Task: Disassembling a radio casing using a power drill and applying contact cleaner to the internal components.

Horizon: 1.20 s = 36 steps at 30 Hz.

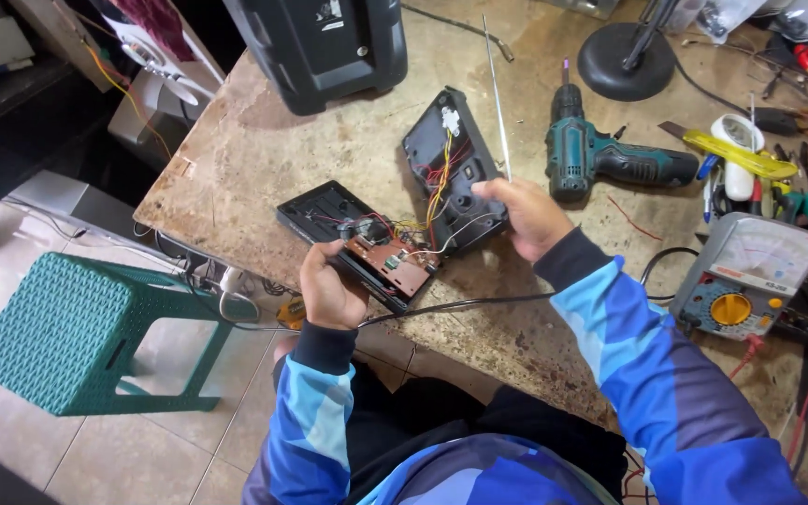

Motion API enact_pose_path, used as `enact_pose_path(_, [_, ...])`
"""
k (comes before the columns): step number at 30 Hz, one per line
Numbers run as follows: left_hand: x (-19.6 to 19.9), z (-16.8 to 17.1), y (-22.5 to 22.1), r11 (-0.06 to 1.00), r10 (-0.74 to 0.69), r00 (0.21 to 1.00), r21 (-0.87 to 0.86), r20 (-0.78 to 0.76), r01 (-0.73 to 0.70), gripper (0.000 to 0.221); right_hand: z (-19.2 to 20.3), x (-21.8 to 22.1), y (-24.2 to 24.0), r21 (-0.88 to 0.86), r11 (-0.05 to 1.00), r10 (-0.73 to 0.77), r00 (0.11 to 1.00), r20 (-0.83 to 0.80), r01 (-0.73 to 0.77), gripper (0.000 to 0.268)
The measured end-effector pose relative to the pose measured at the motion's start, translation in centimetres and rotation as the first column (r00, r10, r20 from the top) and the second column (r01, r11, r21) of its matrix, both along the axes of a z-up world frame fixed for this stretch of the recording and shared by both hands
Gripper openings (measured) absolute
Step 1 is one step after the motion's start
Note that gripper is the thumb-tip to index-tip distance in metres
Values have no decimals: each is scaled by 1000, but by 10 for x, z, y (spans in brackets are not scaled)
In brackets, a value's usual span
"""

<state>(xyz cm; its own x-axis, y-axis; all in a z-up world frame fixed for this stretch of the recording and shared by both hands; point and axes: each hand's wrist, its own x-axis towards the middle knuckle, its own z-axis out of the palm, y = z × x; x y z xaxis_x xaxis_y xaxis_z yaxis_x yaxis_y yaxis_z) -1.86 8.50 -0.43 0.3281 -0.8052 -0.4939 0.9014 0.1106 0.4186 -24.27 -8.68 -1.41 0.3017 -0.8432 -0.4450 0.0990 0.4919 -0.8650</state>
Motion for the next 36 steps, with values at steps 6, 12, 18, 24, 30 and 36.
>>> enact_pose_path(6, [-1,-48,17,1000,-2,1000,16,12,2,47,1,-17,-41,-112,985,120,989,-91,-129,24])
enact_pose_path(12, [-38,-48,24,999,-16,998,47,67,13,45,-18,-26,-73,-139,981,126,987,-96,-138,25])
enact_pose_path(18, [-59,-16,40,924,-317,910,301,266,234,47,-21,-36,-96,-116,983,128,982,-138,-144,26])
enact_pose_path(24, [-57,-14,54,856,-454,859,383,236,347,41,-45,-46,-116,-92,983,145,976,-160,-161,22])
enact_pose_path(30, [-63,15,82,756,-605,742,499,288,423,42,46,-30,-50,-182,966,119,943,-312,-182,8])
enact_pose_path(36, [-48,-58,142,925,-324,442,378,837,-37,25,63,-59,0,-794,521,-475,667,-574,-313,41])
